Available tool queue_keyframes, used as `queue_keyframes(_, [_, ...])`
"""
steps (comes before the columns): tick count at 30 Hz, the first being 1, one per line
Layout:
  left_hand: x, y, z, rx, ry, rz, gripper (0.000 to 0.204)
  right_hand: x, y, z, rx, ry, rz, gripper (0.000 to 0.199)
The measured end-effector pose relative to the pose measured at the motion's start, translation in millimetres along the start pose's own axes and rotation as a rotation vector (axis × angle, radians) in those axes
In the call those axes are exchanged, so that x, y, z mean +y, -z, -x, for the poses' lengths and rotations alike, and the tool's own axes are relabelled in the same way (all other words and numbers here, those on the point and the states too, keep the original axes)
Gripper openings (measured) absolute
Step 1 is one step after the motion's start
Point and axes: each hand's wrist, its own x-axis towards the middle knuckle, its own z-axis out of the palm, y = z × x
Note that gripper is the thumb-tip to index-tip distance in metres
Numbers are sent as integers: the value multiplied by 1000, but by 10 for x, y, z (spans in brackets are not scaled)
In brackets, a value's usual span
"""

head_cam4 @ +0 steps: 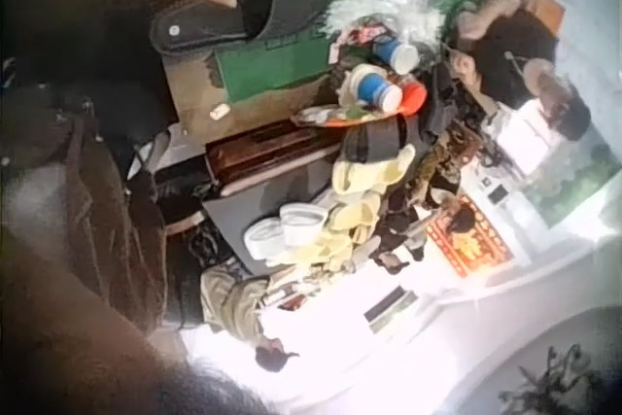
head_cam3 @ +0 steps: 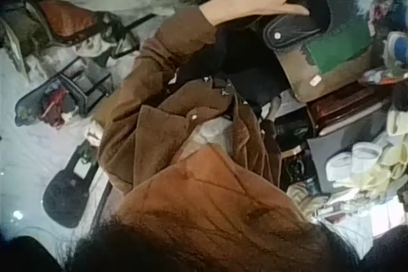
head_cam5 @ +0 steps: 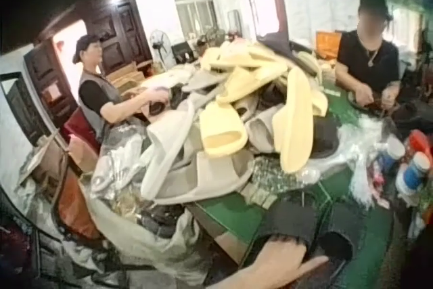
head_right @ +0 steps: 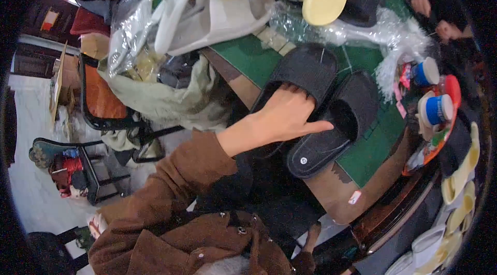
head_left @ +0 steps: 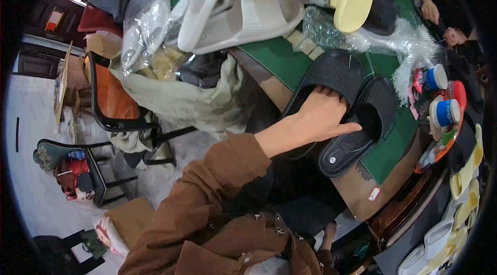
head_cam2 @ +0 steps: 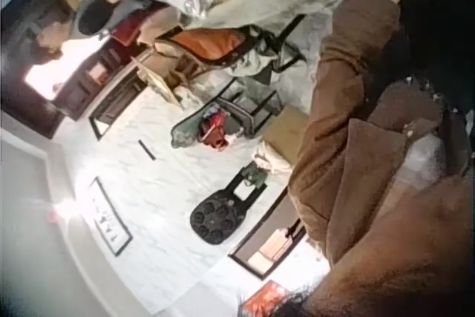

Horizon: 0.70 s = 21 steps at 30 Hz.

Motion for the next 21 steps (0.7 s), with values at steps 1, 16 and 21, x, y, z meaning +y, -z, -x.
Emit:
queue_keyframes(1, [26,-49,-5,24,7,9,64,-22,-35,-65,44,5,16,35])
queue_keyframes(16, [597,-390,374,8,114,-49,42,-2993,2691,287,137,541,-454,15])
queue_keyframes(21, [868,-580,413,65,91,-33,39,-3330,3061,-633,652,562,-537,15])
